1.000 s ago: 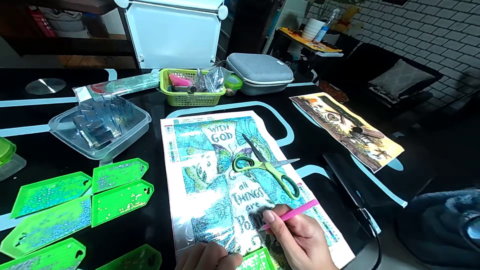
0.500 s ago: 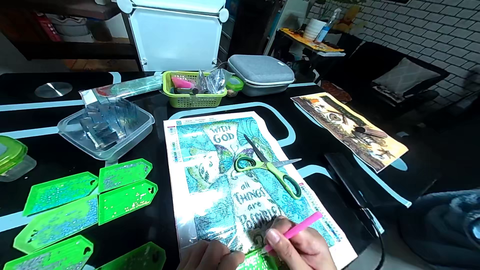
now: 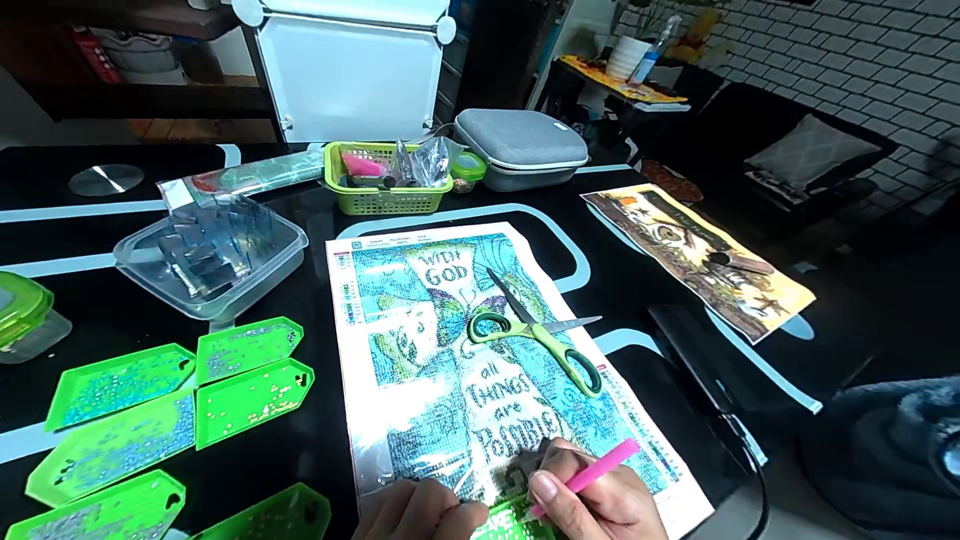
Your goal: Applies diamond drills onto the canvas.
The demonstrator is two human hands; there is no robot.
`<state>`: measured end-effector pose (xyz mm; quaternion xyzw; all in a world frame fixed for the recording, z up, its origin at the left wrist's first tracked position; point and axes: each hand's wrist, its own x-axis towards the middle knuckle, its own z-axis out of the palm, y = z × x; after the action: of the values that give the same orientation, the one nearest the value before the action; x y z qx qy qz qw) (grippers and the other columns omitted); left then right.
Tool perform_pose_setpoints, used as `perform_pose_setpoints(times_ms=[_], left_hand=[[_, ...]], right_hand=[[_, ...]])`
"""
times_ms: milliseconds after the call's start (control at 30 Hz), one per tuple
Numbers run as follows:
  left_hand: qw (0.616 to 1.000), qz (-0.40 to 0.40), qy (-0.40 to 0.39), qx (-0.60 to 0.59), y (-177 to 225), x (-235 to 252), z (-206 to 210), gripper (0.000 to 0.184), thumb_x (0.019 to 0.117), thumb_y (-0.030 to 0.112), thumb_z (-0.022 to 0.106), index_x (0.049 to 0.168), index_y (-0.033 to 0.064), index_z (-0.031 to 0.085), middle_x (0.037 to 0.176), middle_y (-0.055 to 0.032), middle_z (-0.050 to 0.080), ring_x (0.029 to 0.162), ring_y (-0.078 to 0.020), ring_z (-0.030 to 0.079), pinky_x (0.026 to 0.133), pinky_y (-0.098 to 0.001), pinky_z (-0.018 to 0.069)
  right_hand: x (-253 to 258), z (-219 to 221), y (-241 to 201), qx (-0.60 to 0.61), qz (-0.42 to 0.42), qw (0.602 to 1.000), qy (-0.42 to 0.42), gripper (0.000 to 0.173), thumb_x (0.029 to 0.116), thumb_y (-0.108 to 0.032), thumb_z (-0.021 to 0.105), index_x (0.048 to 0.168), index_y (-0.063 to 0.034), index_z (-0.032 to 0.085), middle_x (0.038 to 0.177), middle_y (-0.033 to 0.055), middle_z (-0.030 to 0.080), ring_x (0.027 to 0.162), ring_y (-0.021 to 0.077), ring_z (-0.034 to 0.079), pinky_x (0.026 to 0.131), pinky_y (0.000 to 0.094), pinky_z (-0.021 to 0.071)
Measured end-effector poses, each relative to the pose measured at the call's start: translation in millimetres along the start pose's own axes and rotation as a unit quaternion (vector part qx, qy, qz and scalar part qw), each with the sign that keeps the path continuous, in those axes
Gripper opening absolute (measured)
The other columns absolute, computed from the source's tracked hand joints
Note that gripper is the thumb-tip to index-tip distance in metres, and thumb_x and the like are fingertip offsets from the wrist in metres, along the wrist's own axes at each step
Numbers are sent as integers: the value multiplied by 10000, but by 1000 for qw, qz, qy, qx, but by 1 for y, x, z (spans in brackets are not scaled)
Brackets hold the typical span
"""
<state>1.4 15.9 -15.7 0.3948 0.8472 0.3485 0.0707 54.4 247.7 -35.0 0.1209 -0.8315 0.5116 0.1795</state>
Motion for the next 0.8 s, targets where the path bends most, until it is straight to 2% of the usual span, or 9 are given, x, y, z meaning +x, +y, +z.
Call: perform_pose_setpoints(times_ms=[367,633,800], left_hand=[[1000,1,0,-1,0,-1,0,449,838,410,809,1161,102,761,1022,-133,714,957,-323,661,848,-441,531],[1000,1,1,-2,0,0,0,451,836,407,811,1163,100,760,1020,-132,714,957,-322,661,850,-441,532],[1000,-2,3,5,1,0,0,447,830,409,815,1155,108,765,1016,-126,716,950,-318,664,845,-440,533]], right_hand=[[-1,1,-3,-49,5,998,31,320,1076,-189,523,810,-26,589,680,60,586,675,65,597,674,200,490],[-1,3,-2,-49,5,998,44,310,1076,-191,527,818,-35,597,684,48,587,670,58,590,660,194,483],[0,3,-2,-36,24,997,63,282,1077,-191,529,851,-40,607,707,29,614,684,20,609,647,168,505]])
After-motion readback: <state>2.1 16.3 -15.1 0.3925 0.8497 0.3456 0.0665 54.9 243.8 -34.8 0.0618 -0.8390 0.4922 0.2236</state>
